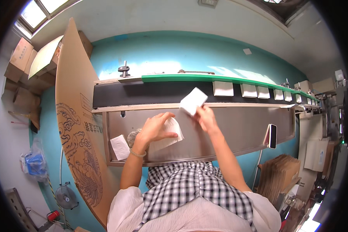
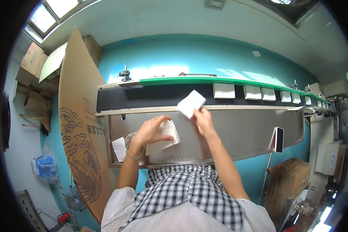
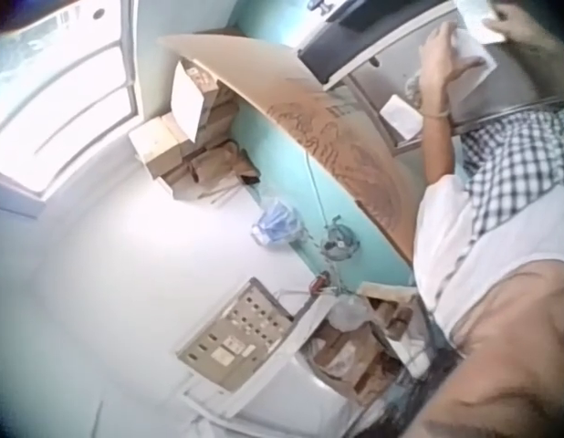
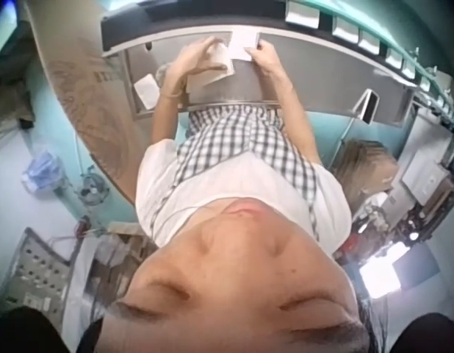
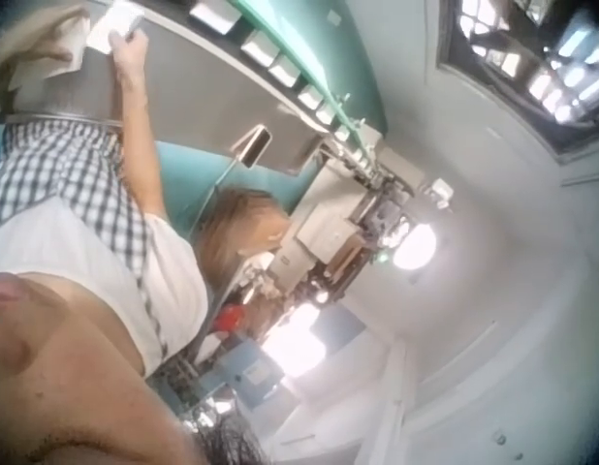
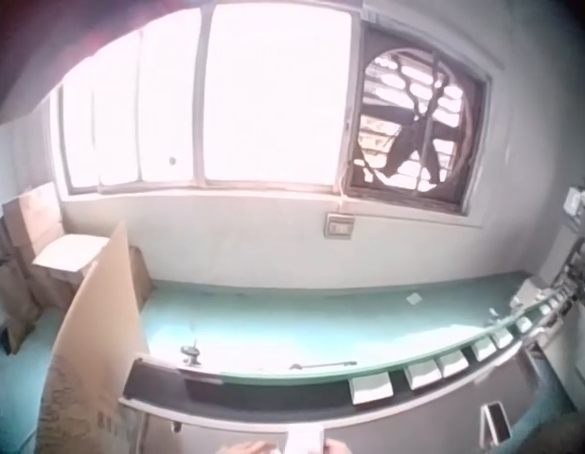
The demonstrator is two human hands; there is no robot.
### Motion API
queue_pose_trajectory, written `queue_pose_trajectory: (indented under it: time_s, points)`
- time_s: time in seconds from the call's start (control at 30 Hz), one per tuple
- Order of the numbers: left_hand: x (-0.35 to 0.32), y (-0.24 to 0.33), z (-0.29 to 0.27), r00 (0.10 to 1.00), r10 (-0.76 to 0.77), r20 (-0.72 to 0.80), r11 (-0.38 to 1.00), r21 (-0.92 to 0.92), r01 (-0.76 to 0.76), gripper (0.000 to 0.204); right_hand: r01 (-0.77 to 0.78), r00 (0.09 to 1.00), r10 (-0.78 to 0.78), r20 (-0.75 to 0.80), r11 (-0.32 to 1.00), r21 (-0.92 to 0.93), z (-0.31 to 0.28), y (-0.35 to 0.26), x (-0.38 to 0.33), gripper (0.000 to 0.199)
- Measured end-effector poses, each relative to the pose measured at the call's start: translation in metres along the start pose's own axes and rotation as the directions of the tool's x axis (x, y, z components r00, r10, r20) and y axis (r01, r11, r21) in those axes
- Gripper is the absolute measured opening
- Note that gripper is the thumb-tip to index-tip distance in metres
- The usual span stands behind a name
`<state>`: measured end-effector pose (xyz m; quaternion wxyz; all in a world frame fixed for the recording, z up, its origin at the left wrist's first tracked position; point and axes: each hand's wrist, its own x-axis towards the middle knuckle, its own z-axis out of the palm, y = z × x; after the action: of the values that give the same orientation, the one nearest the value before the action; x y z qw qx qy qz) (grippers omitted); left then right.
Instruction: Manually taking stacks of folded paper products from a machine tray and placing them into a sorting bin or packaging area.
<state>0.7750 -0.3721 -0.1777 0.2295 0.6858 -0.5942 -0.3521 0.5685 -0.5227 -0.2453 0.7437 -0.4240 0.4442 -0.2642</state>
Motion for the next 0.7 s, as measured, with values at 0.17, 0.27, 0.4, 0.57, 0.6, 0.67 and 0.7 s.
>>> queue_pose_trajectory:
  time_s: [0.17, 0.27, 0.4, 0.57, 0.6, 0.67, 0.7]
  points:
    - [0.000, -0.006, 0.000, 1.000, -0.003, 0.004, 1.000, -0.019, 0.003, 0.074, 0.045, 0.995, -0.018, 0.096, 0.957, -0.286, 0.033, 0.010, -0.028, 0.035]
    - [-0.003, -0.004, 0.000, 0.999, 0.022, -0.027, 0.999, 0.033, -0.021, 0.074, 0.131, 0.976, -0.047, 0.212, 0.906, -0.403, 0.058, 0.019, -0.058, 0.039]
    - [-0.011, 0.001, -0.005, 0.999, 0.008, -0.052, 0.992, 0.127, -0.002, 0.072, -0.079, 0.980, 0.109, 0.168, 0.981, -0.177, 0.040, 0.032, -0.050, 0.035]
    - [-0.009, -0.005, -0.006, 0.997, -0.063, 0.039, 0.997, 0.042, 0.061, 0.075, 0.074, 0.972, -0.004, 0.236, 0.955, -0.288, 0.012, 0.034, -0.032, 0.025]
    - [-0.009, -0.003, -0.006, 0.996, -0.067, 0.060, 0.997, 0.045, 0.065, 0.074, -0.051, 0.994, 0.078, 0.074, 0.948, -0.315, 0.002, 0.032, -0.011, 0.022]
    - [-0.011, -0.007, -0.007, 0.995, -0.072, 0.064, 0.997, 0.044, 0.069, 0.074, -0.052, 0.995, 0.056, -0.077, 0.997, 0.049, 0.020, 0.005, 0.001, 0.022]
    - [-0.011, -0.009, -0.007, 0.996, -0.063, 0.071, 0.997, 0.043, 0.060, 0.075, -0.034, 0.989, 0.045, -0.140, 0.997, 0.076, 0.022, -0.001, 0.004, 0.022]
